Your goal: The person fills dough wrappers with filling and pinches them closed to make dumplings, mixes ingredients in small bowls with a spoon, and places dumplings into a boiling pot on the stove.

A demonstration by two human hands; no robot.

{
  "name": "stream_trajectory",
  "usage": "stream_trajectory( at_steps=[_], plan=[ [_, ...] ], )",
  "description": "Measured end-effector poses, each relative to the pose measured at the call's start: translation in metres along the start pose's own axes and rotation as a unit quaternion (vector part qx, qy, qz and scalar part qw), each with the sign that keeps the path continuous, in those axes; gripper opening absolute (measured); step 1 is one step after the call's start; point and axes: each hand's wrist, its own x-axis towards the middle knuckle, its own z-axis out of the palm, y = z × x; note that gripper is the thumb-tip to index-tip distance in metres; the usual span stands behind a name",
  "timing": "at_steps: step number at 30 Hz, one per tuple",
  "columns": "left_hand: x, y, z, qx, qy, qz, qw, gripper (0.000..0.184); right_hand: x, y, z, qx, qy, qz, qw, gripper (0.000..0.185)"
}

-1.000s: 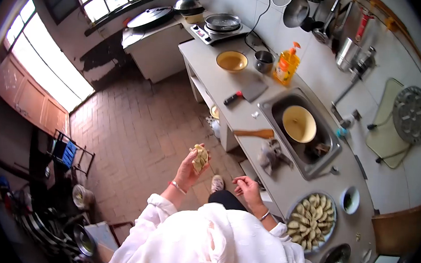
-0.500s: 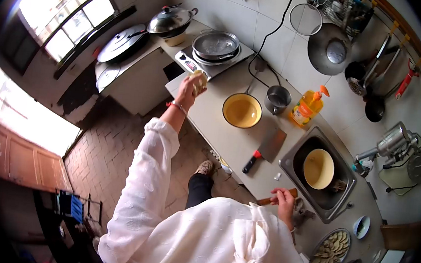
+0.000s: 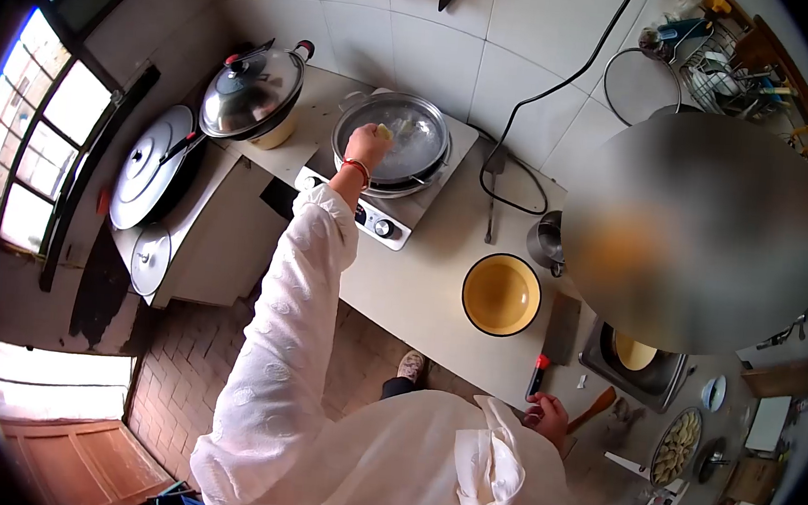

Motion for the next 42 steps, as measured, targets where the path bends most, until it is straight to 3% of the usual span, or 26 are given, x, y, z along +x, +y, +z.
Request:
stream_trajectory(
  at_steps=[1, 4, 5, 13, 14, 17, 20, 22, 24, 26, 28, 30, 32, 34, 37, 42],
  plan=[
    [0.007, -0.003, 0.002, -0.010, -0.056, -0.027, 0.998, 0.036, 0.001, 0.000, 0.005, 0.011, 0.010, -0.006, 1.000, 0.018],
    [0.008, -0.006, 0.002, 0.072, 0.040, 0.077, 0.994, 0.045, 0.002, 0.007, 0.011, 0.040, 0.032, -0.016, 0.999, 0.017],
    [0.021, -0.014, 0.004, 0.040, 0.040, 0.096, 0.994, 0.051, 0.001, 0.011, 0.012, 0.044, 0.033, -0.014, 0.998, 0.017],
    [0.017, 0.067, -0.096, -0.011, 0.185, 0.218, 0.958, 0.043, -0.016, 0.092, -0.029, 0.029, -0.009, 0.039, 0.999, 0.018],
    [-0.001, 0.085, -0.115, -0.019, 0.193, 0.249, 0.949, 0.043, -0.027, 0.094, -0.033, 0.019, -0.007, 0.027, 0.999, 0.018],
    [-0.139, 0.157, -0.168, -0.208, 0.156, 0.279, 0.924, 0.039, -0.060, 0.102, -0.049, -0.011, 0.014, -0.011, 1.000, 0.016],
    [-0.283, 0.175, -0.163, -0.308, 0.120, 0.369, 0.869, 0.039, -0.093, 0.117, -0.094, 0.015, 0.049, -0.047, 0.998, 0.015],
    [-0.388, 0.176, -0.129, -0.388, 0.024, 0.293, 0.873, 0.037, -0.115, 0.133, -0.138, 0.047, 0.072, -0.055, 0.995, 0.015],
    [-0.485, 0.172, -0.078, -0.375, -0.103, 0.246, 0.888, 0.037, -0.138, 0.150, -0.189, 0.078, 0.115, -0.048, 0.989, 0.014],
    [-0.575, 0.162, -0.017, -0.409, -0.256, 0.094, 0.871, 0.044, -0.154, 0.185, -0.257, 0.134, 0.081, -0.039, 0.987, 0.021],
    [-0.647, 0.155, 0.045, -0.378, -0.401, 0.031, 0.834, 0.043, -0.192, 0.190, -0.285, 0.097, 0.192, -0.237, 0.947, 0.020],
    [-0.724, 0.200, 0.079, -0.351, -0.483, 0.055, 0.800, 0.041, -0.223, 0.199, -0.320, 0.193, 0.234, -0.343, 0.889, 0.018],
    [-0.770, 0.210, 0.118, -0.304, -0.607, 0.167, 0.715, 0.038, -0.242, 0.193, -0.371, 0.290, 0.222, -0.104, 0.925, 0.021],
    [-0.813, 0.252, 0.129, -0.202, -0.693, 0.205, 0.660, 0.034, -0.255, 0.192, -0.409, 0.351, 0.232, -0.137, 0.897, 0.020],
    [-0.863, 0.309, 0.164, -0.172, -0.762, 0.205, 0.589, 0.030, -0.257, 0.193, -0.465, 0.425, 0.233, -0.190, 0.854, 0.020],
    [-0.945, 0.378, 0.245, -0.154, -0.794, 0.183, 0.559, 0.026, -0.252, 0.213, -0.563, 0.514, 0.223, -0.208, 0.802, 0.025]
  ],
)
